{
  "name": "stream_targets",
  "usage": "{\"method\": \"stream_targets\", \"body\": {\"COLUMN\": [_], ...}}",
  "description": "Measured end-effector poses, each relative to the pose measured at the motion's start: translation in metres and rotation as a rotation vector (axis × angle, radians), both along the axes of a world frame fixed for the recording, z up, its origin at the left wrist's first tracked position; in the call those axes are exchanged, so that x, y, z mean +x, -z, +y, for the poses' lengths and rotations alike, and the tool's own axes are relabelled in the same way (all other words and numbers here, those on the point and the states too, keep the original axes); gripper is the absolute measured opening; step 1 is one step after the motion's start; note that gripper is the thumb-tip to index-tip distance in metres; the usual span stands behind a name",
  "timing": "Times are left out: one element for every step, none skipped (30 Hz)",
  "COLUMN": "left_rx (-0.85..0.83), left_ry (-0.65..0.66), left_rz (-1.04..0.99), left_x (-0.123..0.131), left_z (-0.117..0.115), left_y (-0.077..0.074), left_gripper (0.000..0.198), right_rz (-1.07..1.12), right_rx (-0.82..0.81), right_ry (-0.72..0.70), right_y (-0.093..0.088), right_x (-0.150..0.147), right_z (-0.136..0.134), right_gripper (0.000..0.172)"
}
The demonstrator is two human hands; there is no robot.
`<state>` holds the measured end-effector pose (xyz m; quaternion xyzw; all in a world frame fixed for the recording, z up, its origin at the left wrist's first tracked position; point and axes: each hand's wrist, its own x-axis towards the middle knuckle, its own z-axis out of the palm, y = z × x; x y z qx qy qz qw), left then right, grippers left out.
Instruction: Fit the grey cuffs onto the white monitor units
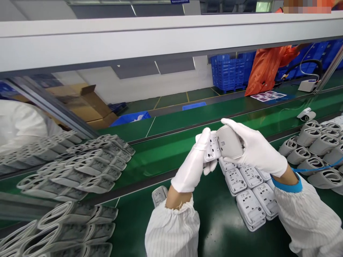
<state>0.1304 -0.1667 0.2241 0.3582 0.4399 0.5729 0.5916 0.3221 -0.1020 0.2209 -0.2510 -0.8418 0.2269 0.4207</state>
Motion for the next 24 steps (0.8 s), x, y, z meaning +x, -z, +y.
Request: {"method": "stream_targets", "body": {"left_rx": [0.001, 0.002, 0.005, 0.008, 0.013, 0.017, 0.021, 0.025, 0.032, 0.040, 0.051, 0.063, 0.074, 0.085, 0.096, 0.107, 0.120, 0.132, 0.142, 0.148, 0.150, 0.148, 0.142, 0.134], "left_ry": [-0.002, -0.001, -0.002, -0.004, -0.010, -0.018, -0.031, -0.043, -0.055, -0.062, -0.067, -0.067, -0.060, -0.045, -0.027, -0.005, 0.017, 0.038, 0.052, 0.061, 0.067, 0.069, 0.067, 0.065], "left_rz": [0.008, 0.020, 0.034, 0.049, 0.060, 0.067, 0.069, 0.066, 0.063, 0.064, 0.074, 0.094, 0.123, 0.160, 0.200, 0.241, 0.279, 0.313, 0.342, 0.365, 0.383, 0.395, 0.398, 0.395], "left_x": [0.001, 0.001, 0.002, 0.003, 0.004, 0.005, 0.006, 0.007, 0.007, 0.007, 0.007, 0.007, 0.007, 0.007, 0.008, 0.009, 0.010, 0.011, 0.012, 0.013, 0.014, 0.014, 0.014, 0.014], "left_z": [0.000, 0.000, 0.000, -0.001, -0.002, -0.004, -0.005, -0.007, -0.009, -0.010, -0.012, -0.013, -0.014, -0.015, -0.016, -0.016, -0.016, -0.016, -0.016, -0.016, -0.016, -0.016, -0.015, -0.015], "left_y": [0.000, -0.001, -0.001, -0.002, -0.003, -0.004, -0.005, -0.007, -0.008, -0.008, -0.009, -0.010, -0.011, -0.012, -0.013, -0.014, -0.015, -0.015, -0.016, -0.017, -0.017, -0.017, -0.016, -0.016], "left_gripper": [0.055, 0.054, 0.054, 0.054, 0.054, 0.054, 0.052, 0.050, 0.047, 0.045, 0.044, 0.044, 0.047, 0.052, 0.057, 0.060, 0.062, 0.063, 0.063, 0.063, 0.064, 0.064, 0.064, 0.064], "right_rz": [-0.001, -0.006, -0.010, -0.013, -0.013, -0.011, -0.005, 0.001, 0.008, 0.012, 0.012, 0.010, 0.004, -0.003, -0.011, -0.025, -0.042, -0.061, -0.081, -0.098, -0.109, -0.112, -0.109, -0.106], "right_rx": [0.006, 0.008, 0.009, 0.012, 0.014, 0.016, 0.017, 0.016, 0.010, 0.000, -0.013, -0.029, -0.045, -0.059, -0.069, -0.079, -0.087, -0.091, -0.093, -0.093, -0.089, -0.083, -0.078, -0.076], "right_ry": [0.008, 0.015, 0.020, 0.024, 0.026, 0.025, 0.023, 0.019, 0.014, 0.007, -0.001, -0.008, -0.015, -0.021, -0.027, -0.033, -0.041, -0.049, -0.053, -0.053, -0.050, -0.043, -0.036, -0.033], "right_y": [0.000, 0.000, 0.001, 0.001, 0.001, 0.001, 0.001, 0.001, 0.001, 0.002, 0.002, 0.002, 0.001, 0.001, 0.000, -0.002, -0.003, -0.004, -0.005, -0.006, -0.006, -0.006, -0.005, -0.004], "right_x": [-0.001, -0.001, -0.002, -0.002, -0.003, -0.004, -0.005, -0.006, -0.007, -0.008, -0.009, -0.009, -0.009, -0.008, -0.007, -0.005, -0.002, 0.000, 0.002, 0.003, 0.004, 0.004, 0.004, 0.003], "right_z": [0.000, 0.000, 0.000, 0.000, 0.000, 0.000, 0.000, 0.000, -0.001, -0.001, -0.001, -0.001, -0.002, -0.003, -0.005, -0.006, -0.008, -0.009, -0.010, -0.010, -0.010, -0.010, -0.009, -0.008], "right_gripper": [0.088, 0.087, 0.087, 0.087, 0.087, 0.087, 0.087, 0.087, 0.087, 0.088, 0.089, 0.091, 0.093, 0.096, 0.097, 0.097, 0.096, 0.094, 0.093, 0.093, 0.094, 0.095, 0.095, 0.096]}}
